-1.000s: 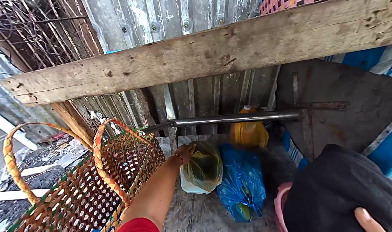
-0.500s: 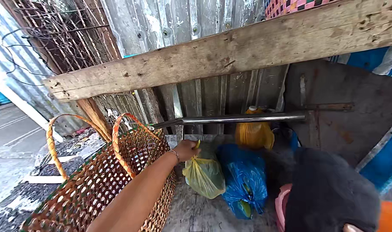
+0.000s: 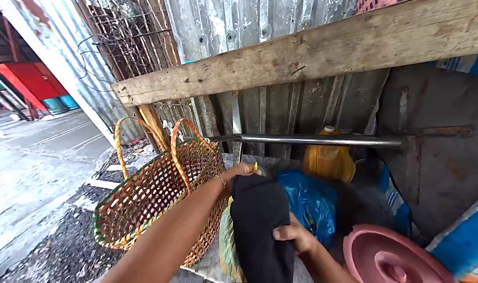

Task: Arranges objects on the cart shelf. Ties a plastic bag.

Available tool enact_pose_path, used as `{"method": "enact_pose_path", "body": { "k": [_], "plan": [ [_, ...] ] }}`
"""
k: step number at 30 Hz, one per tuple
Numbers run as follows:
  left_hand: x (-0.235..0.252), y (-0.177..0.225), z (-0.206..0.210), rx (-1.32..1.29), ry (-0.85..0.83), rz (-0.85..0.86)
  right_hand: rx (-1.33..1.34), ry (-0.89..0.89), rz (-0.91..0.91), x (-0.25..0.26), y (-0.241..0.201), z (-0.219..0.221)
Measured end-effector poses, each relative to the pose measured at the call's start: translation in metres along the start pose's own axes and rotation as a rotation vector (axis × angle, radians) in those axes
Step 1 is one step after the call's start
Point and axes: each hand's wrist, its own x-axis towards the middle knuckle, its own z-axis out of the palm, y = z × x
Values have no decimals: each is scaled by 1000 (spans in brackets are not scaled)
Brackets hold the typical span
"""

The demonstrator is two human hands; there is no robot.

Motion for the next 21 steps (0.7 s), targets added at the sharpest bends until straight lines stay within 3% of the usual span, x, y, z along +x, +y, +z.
{"method": "enact_pose_path", "body": {
  "k": [3, 7, 11, 14, 21],
  "plan": [
    [-5, -31, 1, -199, 8, 101, 39, -169, -13, 5, -1, 2],
    [-42, -13, 13, -440, 117, -39, 14, -194, 26, 4, -5, -2],
    [-64, -18, 17, -223, 267, -207, -145, -152, 91, -8, -27, -20],
    [-67, -21, 27, -134, 197, -218, -253, -188, 116, -18, -42, -30],
    [-93, -47, 48, -339, 192, -156, -374, -337, 63, -38, -75, -42]
  ]
}}
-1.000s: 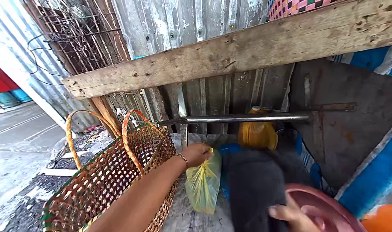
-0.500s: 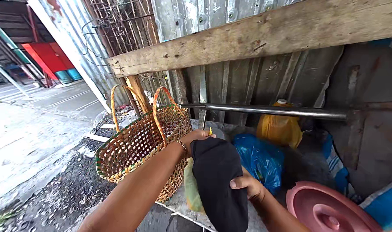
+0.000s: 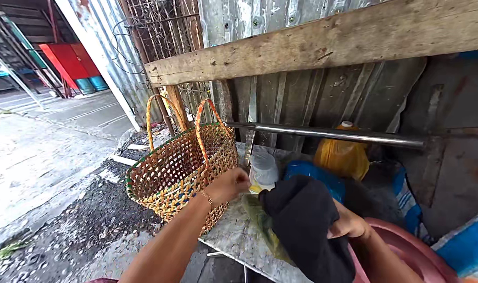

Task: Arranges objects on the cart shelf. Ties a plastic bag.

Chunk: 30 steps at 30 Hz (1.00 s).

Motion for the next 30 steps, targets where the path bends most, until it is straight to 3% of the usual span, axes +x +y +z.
{"method": "enact_pose_path", "body": {
  "k": [4, 6, 9, 13, 15, 18, 21, 25, 30],
  "plan": [
    [-14, -4, 38, 167, -76, 347, -14, -71, 31, -7, -2, -5],
    [-15, -3, 61, 303, -120, 427, -37, -108, 60, -5, -1, -2],
    [-15, -16, 86, 327, -59, 384, -81, -76, 121, -9, -1, -3],
    [-19, -35, 78, 302, 3, -27, -66, 71, 134, -32, 9, -11],
    [-24, -53, 68, 326, 98, -146, -31, 153, 113, -46, 20, -13],
    [-34, -74, 59, 317, 218, -136, 15, 279, 92, -61, 41, -14],
    [-35, -79, 60, 239, 152, -81, 85, 354, 139, -64, 54, -10],
    [-20, -78, 94, 182, -27, -20, 130, 224, 146, -63, 60, -11],
    [10, -78, 119, 392, -86, -207, 136, 168, 125, -69, 61, -11]
  ]
}}
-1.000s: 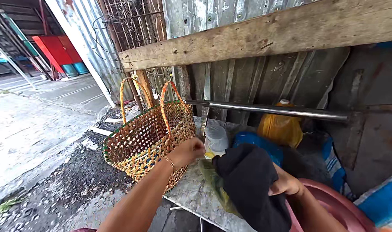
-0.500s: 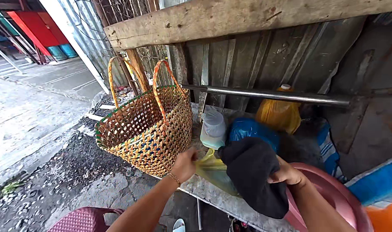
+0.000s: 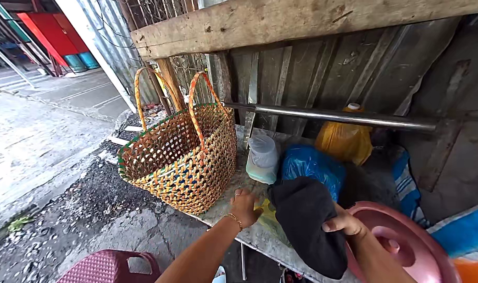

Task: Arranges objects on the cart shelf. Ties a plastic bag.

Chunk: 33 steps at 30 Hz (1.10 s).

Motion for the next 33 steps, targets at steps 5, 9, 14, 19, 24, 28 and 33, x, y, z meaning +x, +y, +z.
{"method": "enact_pose_path", "body": {
  "k": [5, 9, 14, 19, 24, 28, 33],
  "plan": [
    [-16, -2, -13, -702, -27, 244, -10, 98, -3, -31, -7, 4],
    [-40, 3, -40, -1066, -500, 374, -90, 176, 66, -66, -22, 9],
    [-53, 29, -20, -990, -643, 369, -346, 586, -132, -99, -55, 22],
    [-49, 49, -21, -1114, -663, 438, -286, 1114, -438, -53, -99, 74],
    [-40, 64, -26, -1132, -641, 480, -272, 1146, -627, -5, -61, 127],
    [-47, 59, -28, -1188, -427, 400, -548, 1007, -418, -9, 27, 131],
    [-55, 33, -39, -1118, -343, 333, -1335, 535, 54, -31, 42, 86]
  ]
}}
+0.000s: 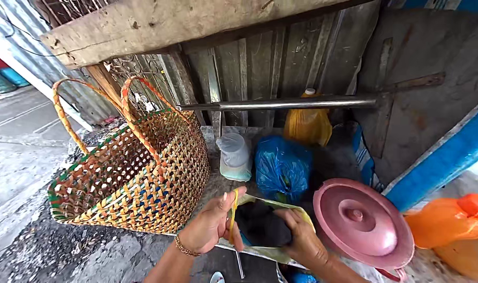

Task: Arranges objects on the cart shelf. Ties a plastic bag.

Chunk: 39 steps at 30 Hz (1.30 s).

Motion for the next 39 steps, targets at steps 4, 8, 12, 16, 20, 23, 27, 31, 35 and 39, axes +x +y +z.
{"method": "enact_pose_path", "body": {
  "k": [4, 8, 12, 16, 20, 23, 27, 31, 35, 39],
  "plan": [
    [5, -10, 23, 64, -152, 18, -290, -766, 284, 45, -36, -6],
    [7, -20, 25, 74, -270, 38, -336, -780, 328, 53, -24, 41],
    [-10, -10, 0, 130, -22, 29, -131, -824, 330, 54, -19, 23],
    [-12, 6, -8, 253, 298, -3, -218, -1132, 250, 66, -42, -52],
    [-10, 24, -14, 393, 404, 5, -509, -1388, 141, 65, -86, -88],
    [-6, 39, -9, 503, 481, -83, -550, -1474, 28, 72, -100, -105],
    [2, 49, 6, 330, 481, -158, -245, -1304, -162, 78, -106, -129],
    [19, 39, 37, 209, 276, -56, 214, -851, -366, 91, -112, -110],
    [25, 11, 42, -141, 140, 118, 223, -430, -459, 107, -107, -94],
    [19, -13, 22, -176, -80, 149, 288, -141, -360, 109, -78, -64]
  ]
}}
